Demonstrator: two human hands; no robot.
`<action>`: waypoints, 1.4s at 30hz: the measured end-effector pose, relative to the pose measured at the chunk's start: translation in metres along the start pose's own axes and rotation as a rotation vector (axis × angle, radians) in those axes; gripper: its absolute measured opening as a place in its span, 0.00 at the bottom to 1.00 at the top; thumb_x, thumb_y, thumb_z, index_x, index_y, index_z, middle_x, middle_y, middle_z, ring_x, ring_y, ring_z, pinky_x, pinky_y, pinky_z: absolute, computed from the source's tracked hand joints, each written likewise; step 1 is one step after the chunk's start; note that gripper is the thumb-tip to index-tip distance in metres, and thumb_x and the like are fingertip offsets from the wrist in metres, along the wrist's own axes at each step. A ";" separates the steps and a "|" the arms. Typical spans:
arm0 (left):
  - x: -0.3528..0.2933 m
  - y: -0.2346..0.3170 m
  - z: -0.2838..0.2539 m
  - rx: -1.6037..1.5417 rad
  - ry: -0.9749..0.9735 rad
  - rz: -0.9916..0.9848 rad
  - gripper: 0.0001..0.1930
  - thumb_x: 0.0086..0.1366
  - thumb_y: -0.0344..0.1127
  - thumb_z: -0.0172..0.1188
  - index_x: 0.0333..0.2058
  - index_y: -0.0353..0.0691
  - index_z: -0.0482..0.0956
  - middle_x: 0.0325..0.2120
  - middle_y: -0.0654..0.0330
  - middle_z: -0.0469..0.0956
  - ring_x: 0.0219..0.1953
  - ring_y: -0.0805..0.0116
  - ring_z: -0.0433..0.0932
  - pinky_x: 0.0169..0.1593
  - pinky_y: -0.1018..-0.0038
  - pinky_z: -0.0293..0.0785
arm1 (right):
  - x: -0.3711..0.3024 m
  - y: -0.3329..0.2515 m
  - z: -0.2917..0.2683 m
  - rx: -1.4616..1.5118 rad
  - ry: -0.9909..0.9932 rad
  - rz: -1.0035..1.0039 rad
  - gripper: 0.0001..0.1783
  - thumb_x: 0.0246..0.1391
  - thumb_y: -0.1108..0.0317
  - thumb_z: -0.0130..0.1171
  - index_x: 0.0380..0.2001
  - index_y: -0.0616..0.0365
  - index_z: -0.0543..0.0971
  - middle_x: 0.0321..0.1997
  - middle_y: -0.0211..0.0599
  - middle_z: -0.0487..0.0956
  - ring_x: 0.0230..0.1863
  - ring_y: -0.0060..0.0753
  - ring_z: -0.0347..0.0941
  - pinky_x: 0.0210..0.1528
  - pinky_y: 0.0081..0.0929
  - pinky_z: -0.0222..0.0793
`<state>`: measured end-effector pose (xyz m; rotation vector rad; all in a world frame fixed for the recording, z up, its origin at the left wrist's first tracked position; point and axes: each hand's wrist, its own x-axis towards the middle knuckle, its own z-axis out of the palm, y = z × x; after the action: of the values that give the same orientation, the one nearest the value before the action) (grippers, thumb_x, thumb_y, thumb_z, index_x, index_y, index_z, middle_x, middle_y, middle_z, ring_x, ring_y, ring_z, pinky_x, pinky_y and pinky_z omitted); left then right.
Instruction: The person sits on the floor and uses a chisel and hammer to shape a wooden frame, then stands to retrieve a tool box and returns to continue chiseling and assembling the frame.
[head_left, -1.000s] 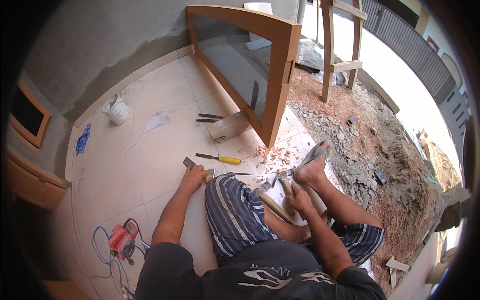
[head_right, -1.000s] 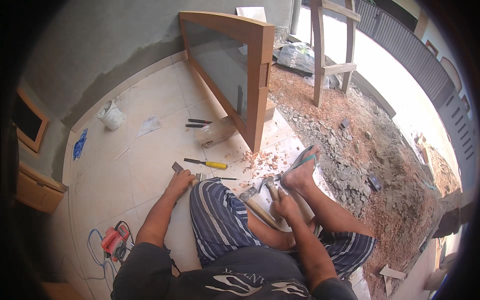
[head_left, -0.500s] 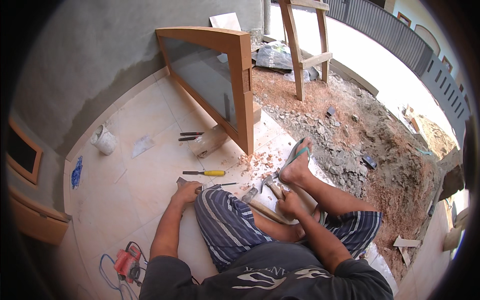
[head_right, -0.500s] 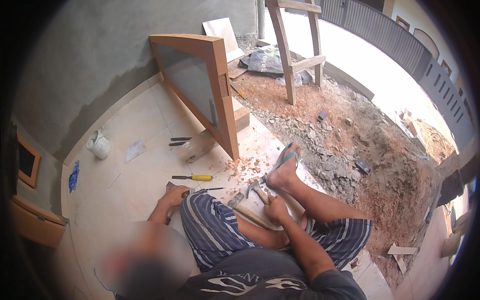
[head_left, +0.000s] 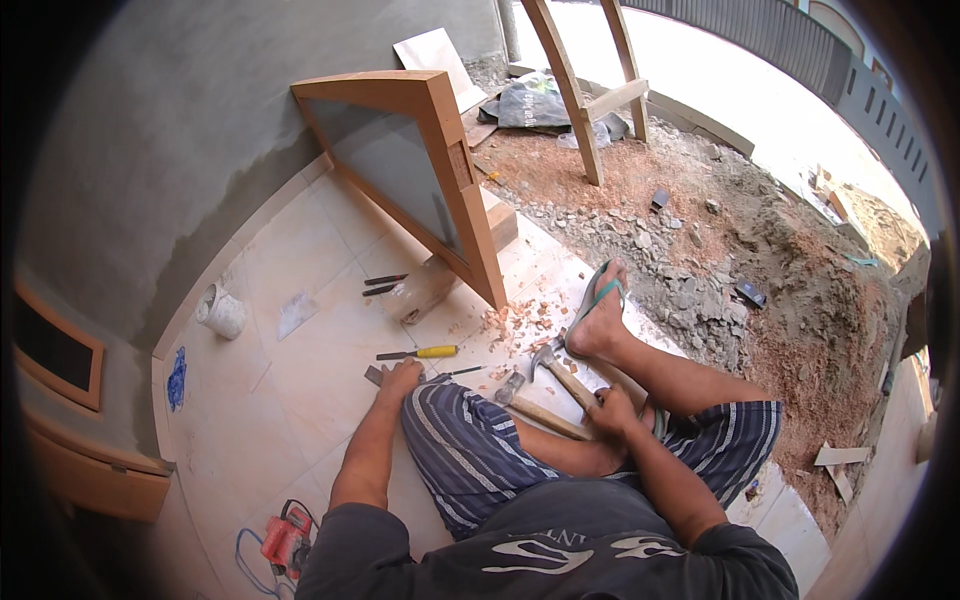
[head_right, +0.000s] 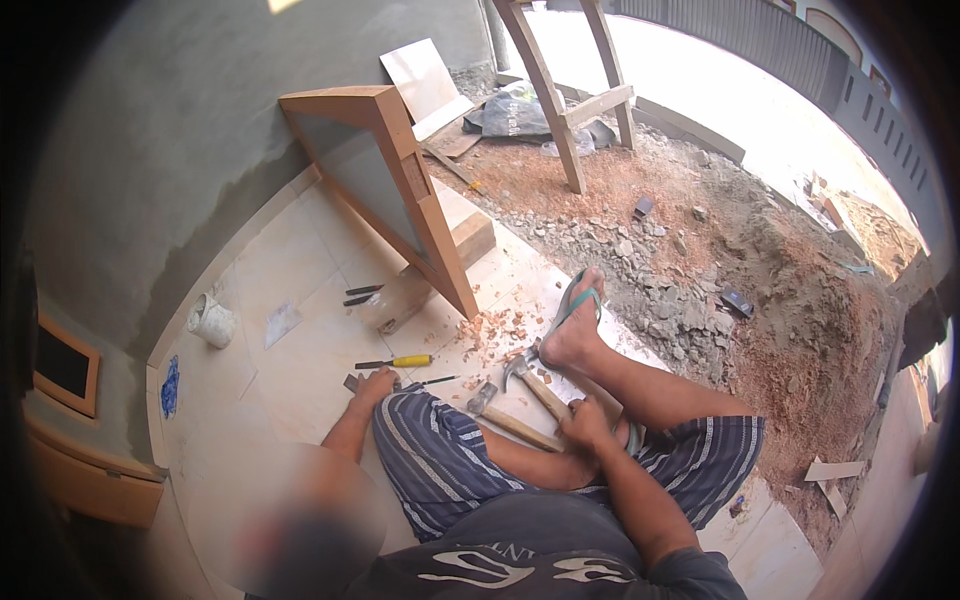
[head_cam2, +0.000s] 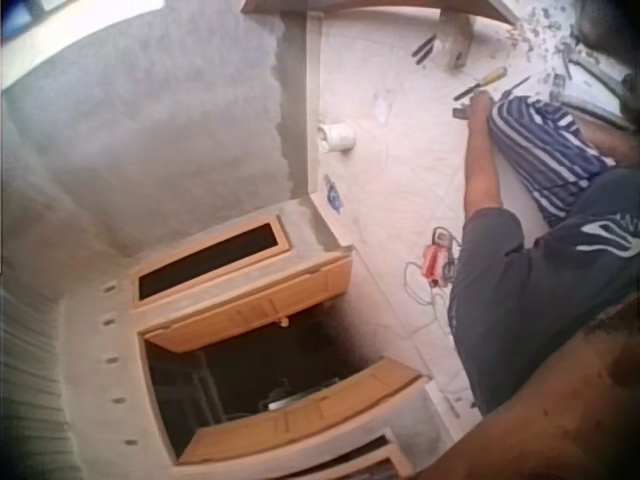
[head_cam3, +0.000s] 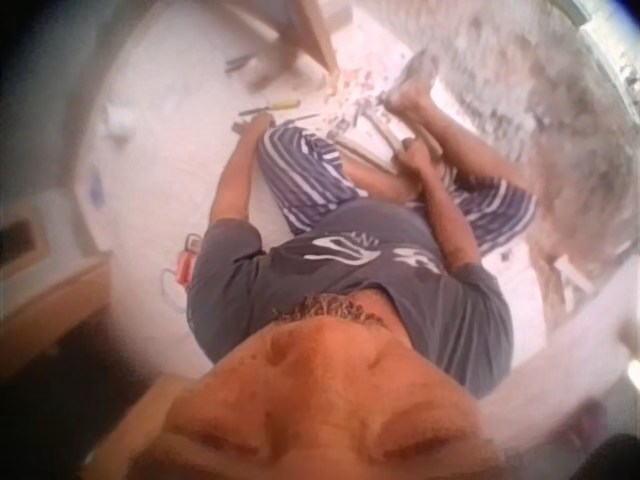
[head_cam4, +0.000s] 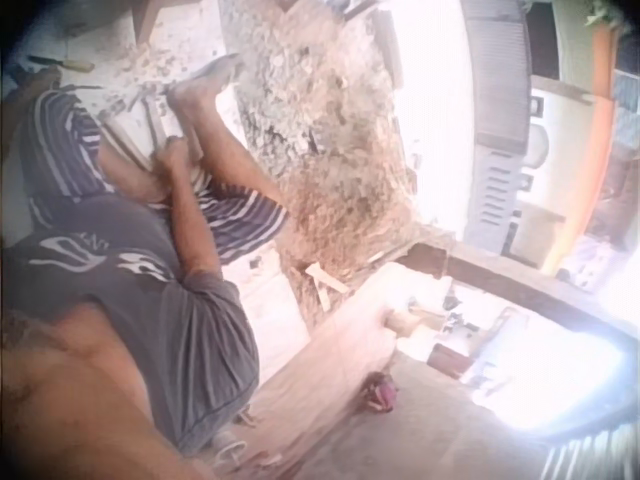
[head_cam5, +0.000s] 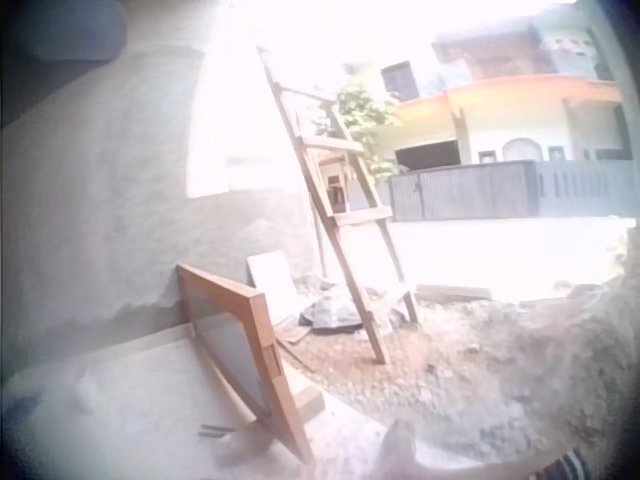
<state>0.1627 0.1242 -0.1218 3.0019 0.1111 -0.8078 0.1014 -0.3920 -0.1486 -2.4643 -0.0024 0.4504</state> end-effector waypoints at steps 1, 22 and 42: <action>0.000 0.003 -0.001 -0.010 -0.012 -0.002 0.16 0.68 0.45 0.60 0.53 0.52 0.79 0.60 0.58 0.72 0.68 0.53 0.69 0.69 0.25 0.52 | 0.002 0.003 0.003 0.012 0.017 -0.007 0.26 0.50 0.57 0.68 0.50 0.60 0.86 0.56 0.63 0.75 0.60 0.61 0.74 0.66 0.45 0.70; -0.049 -0.060 0.022 -0.623 0.828 -0.120 0.14 0.64 0.24 0.56 0.47 0.40 0.82 0.50 0.52 0.79 0.54 0.48 0.78 0.58 0.59 0.75 | 0.023 0.021 0.001 0.464 -0.182 0.113 0.25 0.46 0.73 0.73 0.49 0.72 0.82 0.40 0.47 0.85 0.41 0.36 0.81 0.45 0.32 0.76; -0.122 0.076 -0.196 -0.056 0.774 0.655 0.20 0.55 0.26 0.67 0.47 0.50 0.81 0.36 0.62 0.74 0.41 0.59 0.77 0.53 0.61 0.68 | 0.028 0.017 -0.007 0.325 -0.191 0.100 0.22 0.40 0.68 0.78 0.41 0.66 0.86 0.38 0.42 0.86 0.40 0.33 0.81 0.46 0.31 0.76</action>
<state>0.1609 0.0503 0.1096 2.7967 -0.7620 0.4022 0.1283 -0.4067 -0.1617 -2.1020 0.1068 0.6726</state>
